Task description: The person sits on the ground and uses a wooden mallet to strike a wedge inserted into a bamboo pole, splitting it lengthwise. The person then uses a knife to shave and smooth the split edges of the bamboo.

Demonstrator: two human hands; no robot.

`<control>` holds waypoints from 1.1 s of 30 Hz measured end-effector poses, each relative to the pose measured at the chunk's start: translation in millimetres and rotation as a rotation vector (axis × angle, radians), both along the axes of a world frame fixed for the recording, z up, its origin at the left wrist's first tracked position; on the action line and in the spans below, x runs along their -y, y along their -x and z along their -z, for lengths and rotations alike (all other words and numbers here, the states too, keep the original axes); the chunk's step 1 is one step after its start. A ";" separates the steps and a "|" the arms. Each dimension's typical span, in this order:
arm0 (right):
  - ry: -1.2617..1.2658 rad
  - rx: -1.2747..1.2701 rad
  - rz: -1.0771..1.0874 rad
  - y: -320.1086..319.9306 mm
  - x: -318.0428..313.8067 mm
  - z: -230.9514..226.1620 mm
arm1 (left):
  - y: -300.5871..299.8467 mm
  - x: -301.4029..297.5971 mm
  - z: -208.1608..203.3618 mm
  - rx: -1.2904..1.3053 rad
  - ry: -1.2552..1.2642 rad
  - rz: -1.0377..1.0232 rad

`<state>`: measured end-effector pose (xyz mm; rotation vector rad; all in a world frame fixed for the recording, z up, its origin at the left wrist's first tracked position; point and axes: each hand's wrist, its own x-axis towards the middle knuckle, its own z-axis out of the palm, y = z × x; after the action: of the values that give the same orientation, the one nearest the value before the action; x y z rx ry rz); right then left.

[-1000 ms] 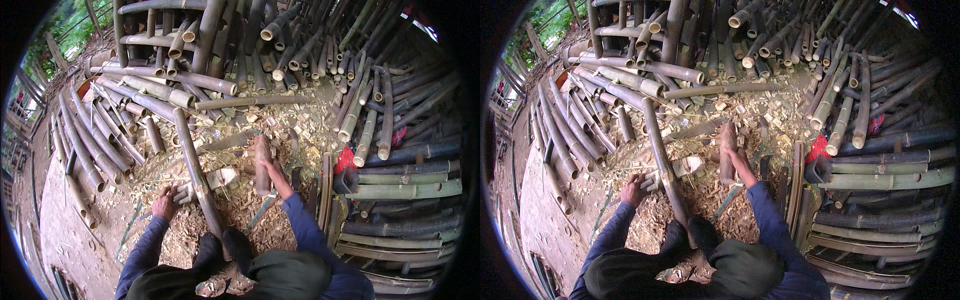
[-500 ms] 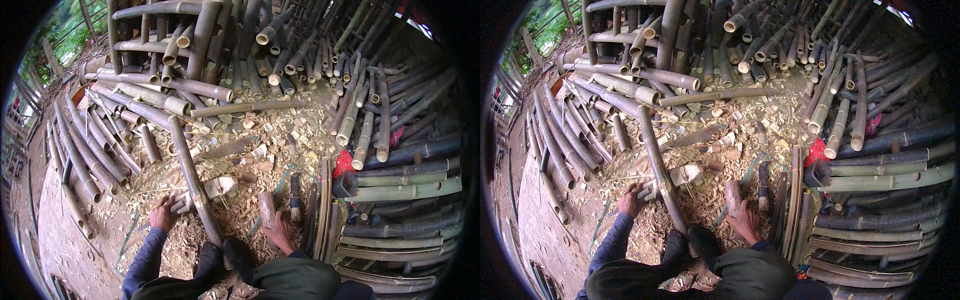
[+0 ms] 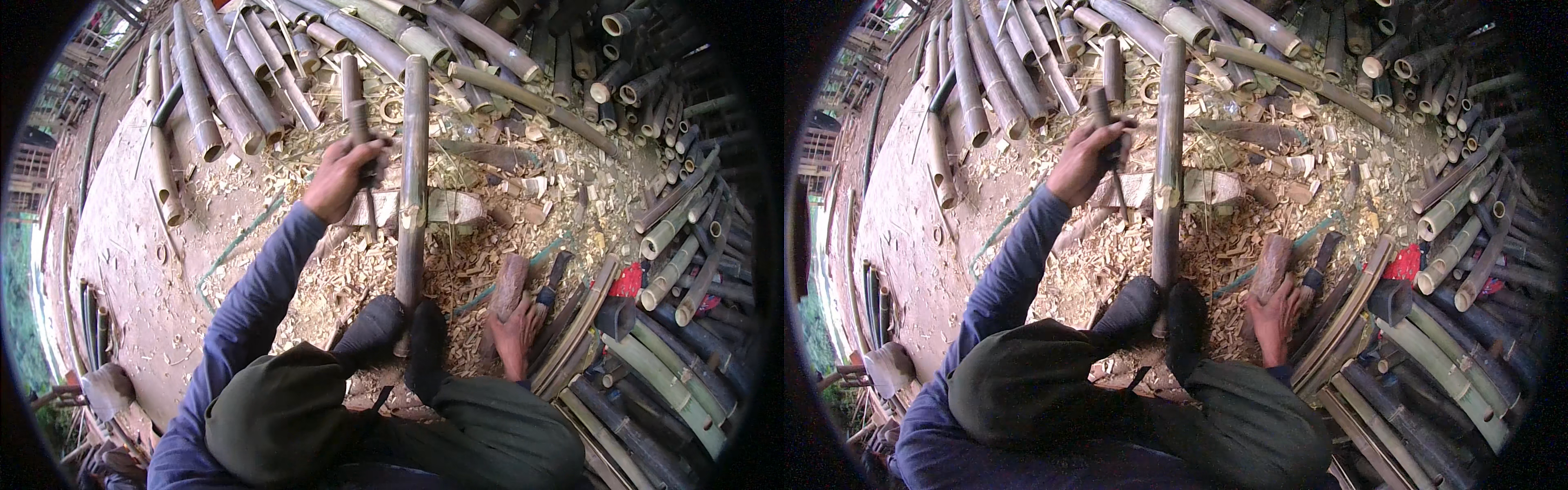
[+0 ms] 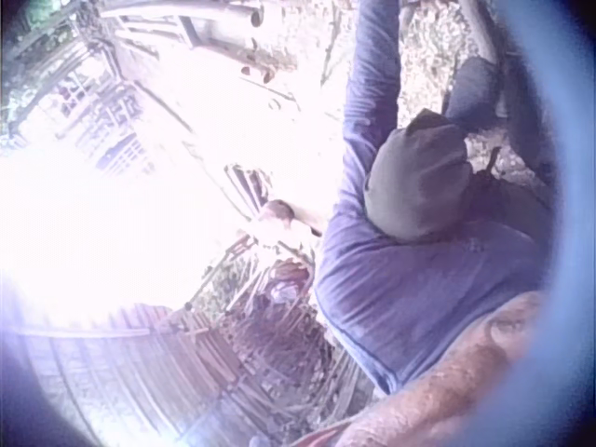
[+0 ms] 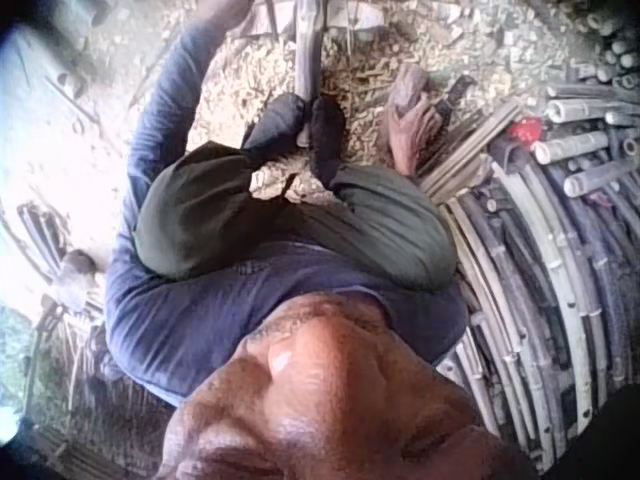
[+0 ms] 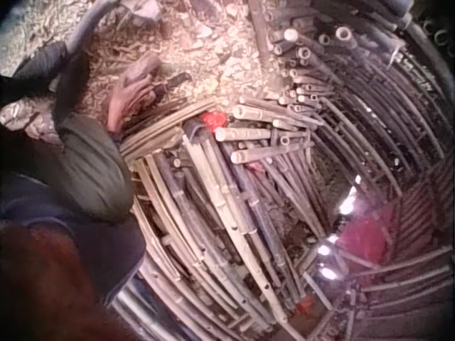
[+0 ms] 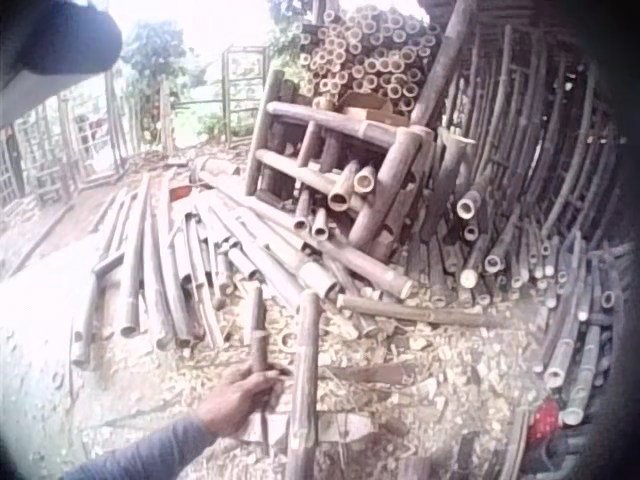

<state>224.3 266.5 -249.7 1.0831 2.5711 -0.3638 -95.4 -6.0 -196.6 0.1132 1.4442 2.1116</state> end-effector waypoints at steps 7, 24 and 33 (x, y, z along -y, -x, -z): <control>0.744 -0.238 -0.173 78.5 76.6 13.8 | 5.7 -50.8 -19.7 -0.076 -0.018 -0.024; 0.335 -0.423 -0.290 92.7 93.4 37.9 | 5.1 4.6 30.3 0.168 0.151 -0.356; 0.312 -0.223 -0.384 149.7 24.2 29.0 | 38.5 -40.2 -17.3 0.071 0.006 -0.020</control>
<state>74.5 242.3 -278.7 0.4503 2.7119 -0.7872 -133.9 34.2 -179.3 0.0215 1.4157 2.1058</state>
